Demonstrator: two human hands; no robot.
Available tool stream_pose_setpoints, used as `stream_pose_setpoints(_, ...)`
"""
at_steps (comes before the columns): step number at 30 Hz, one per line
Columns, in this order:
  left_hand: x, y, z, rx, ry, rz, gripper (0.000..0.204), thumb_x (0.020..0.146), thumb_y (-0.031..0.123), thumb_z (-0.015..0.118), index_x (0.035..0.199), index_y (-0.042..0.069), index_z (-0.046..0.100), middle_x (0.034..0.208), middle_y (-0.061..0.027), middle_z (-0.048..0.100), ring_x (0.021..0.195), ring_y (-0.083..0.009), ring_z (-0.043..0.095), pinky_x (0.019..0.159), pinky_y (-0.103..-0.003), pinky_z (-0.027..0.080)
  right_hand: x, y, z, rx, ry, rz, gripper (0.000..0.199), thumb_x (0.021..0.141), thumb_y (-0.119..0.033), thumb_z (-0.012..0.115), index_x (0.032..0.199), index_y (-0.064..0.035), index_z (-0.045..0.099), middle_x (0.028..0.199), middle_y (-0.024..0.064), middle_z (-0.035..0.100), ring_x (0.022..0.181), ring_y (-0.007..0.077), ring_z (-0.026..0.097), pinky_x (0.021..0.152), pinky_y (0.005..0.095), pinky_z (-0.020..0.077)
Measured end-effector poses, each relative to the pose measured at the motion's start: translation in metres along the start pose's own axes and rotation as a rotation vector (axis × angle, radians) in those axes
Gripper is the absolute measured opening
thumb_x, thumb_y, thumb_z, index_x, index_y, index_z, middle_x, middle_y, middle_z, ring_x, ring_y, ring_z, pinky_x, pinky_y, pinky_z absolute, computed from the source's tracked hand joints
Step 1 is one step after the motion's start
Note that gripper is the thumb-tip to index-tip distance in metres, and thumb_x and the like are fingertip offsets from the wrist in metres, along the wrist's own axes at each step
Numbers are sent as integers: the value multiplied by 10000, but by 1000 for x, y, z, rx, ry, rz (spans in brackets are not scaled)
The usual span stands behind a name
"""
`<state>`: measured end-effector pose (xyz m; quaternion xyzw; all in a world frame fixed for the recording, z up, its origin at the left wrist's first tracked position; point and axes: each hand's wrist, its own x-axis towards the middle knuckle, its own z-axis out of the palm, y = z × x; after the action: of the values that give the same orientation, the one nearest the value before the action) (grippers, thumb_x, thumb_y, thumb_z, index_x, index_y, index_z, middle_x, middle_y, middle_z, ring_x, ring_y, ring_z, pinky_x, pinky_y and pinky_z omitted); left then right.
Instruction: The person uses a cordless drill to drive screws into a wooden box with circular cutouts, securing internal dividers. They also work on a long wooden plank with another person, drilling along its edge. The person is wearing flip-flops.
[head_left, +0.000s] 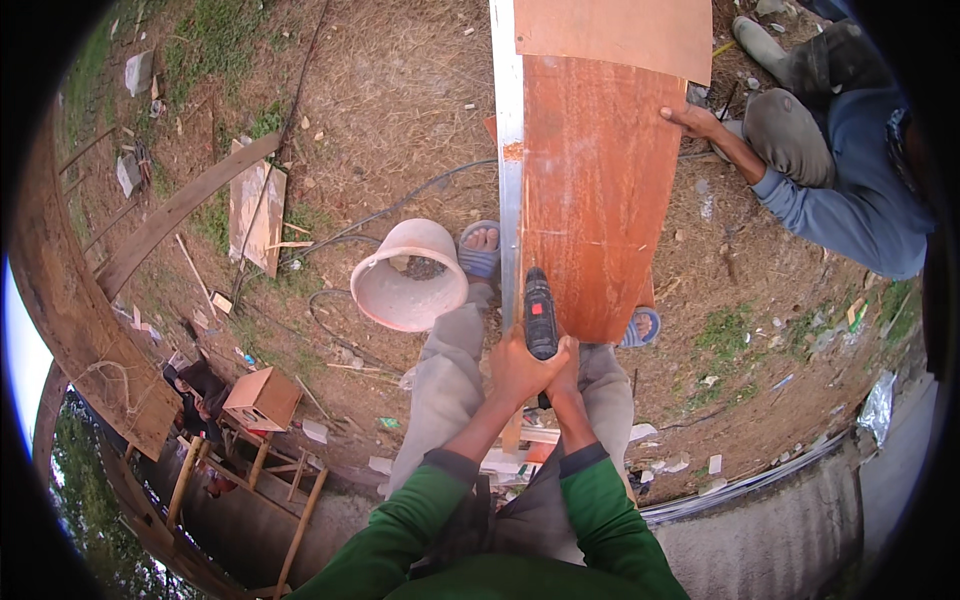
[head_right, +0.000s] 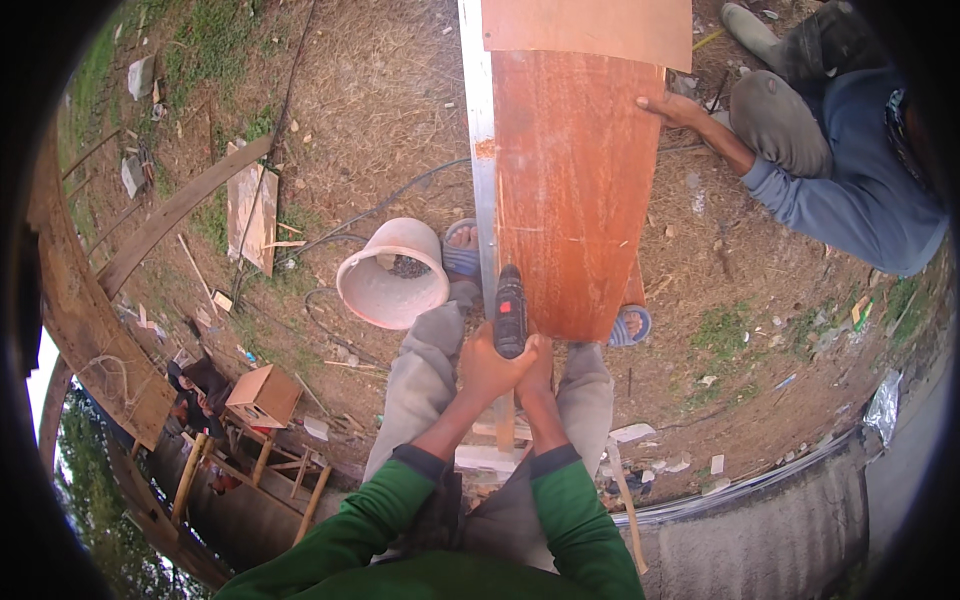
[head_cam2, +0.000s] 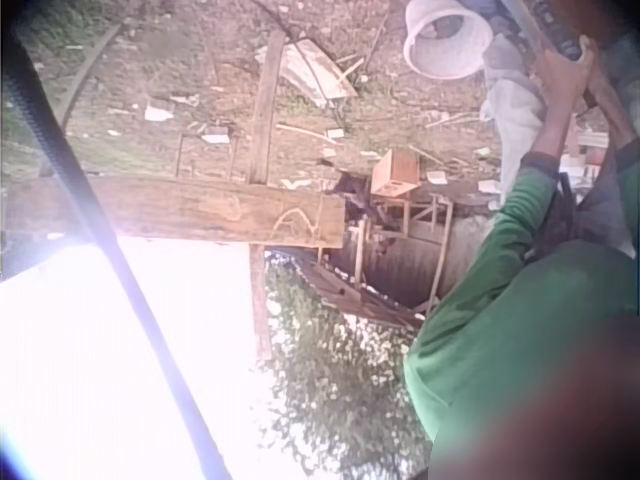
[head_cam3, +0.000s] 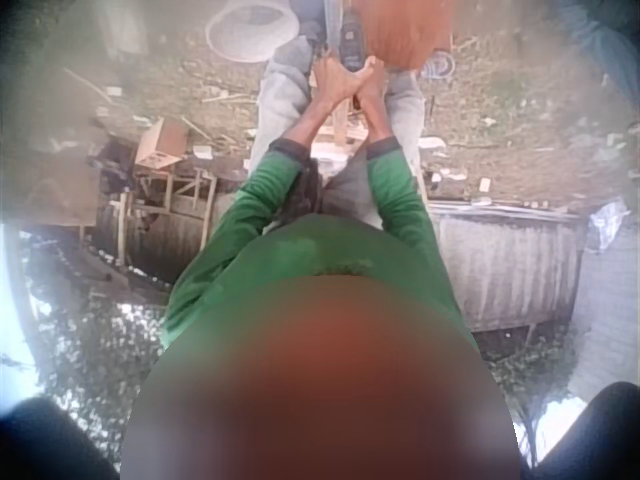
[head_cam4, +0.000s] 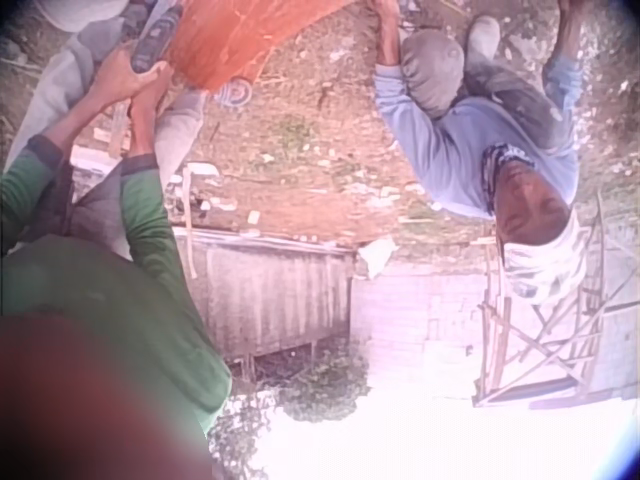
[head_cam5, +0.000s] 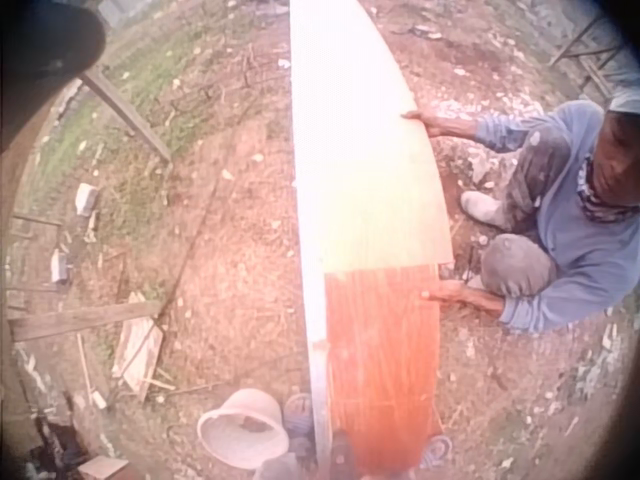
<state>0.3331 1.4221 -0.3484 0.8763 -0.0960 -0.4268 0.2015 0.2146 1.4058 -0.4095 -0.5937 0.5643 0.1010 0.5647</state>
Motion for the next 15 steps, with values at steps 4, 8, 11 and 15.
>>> stream_pose_setpoints(4,2,0,-3,-28,-75,-63,590,762,528,898,1009,15,741,923,-235,755,877,-457,763,784,-542,601,-7,12,1,-112,-41,29,344,911,-205,681,1181,6,651,930,248,624,898,410,594,807,494,470)
stream_pose_setpoints(8,2,-1,0,1,-83,-78,591,766,534,892,1002,14,741,924,-237,755,877,-461,761,791,-553,597,-5,43,6,-218,0,-16,421,910,-258,721,1254,-27,648,1099,224,623,1058,415,583,905,495,466)
stream_pose_setpoints(11,1,-1,2,23,-84,-84,592,770,534,888,1003,11,739,927,-240,754,879,-462,760,797,-559,595,-6,52,7,-153,-43,57,431,904,-262,726,1258,-29,650,1088,223,626,1054,412,584,910,497,464)
stream_pose_setpoints(15,2,-1,1,27,-68,-73,589,774,529,887,1006,9,738,920,-239,758,875,-464,762,789,-557,597,-8,38,8,-148,16,-36,231,931,-195,637,921,15,543,911,212,572,881,366,554,788,475,442)
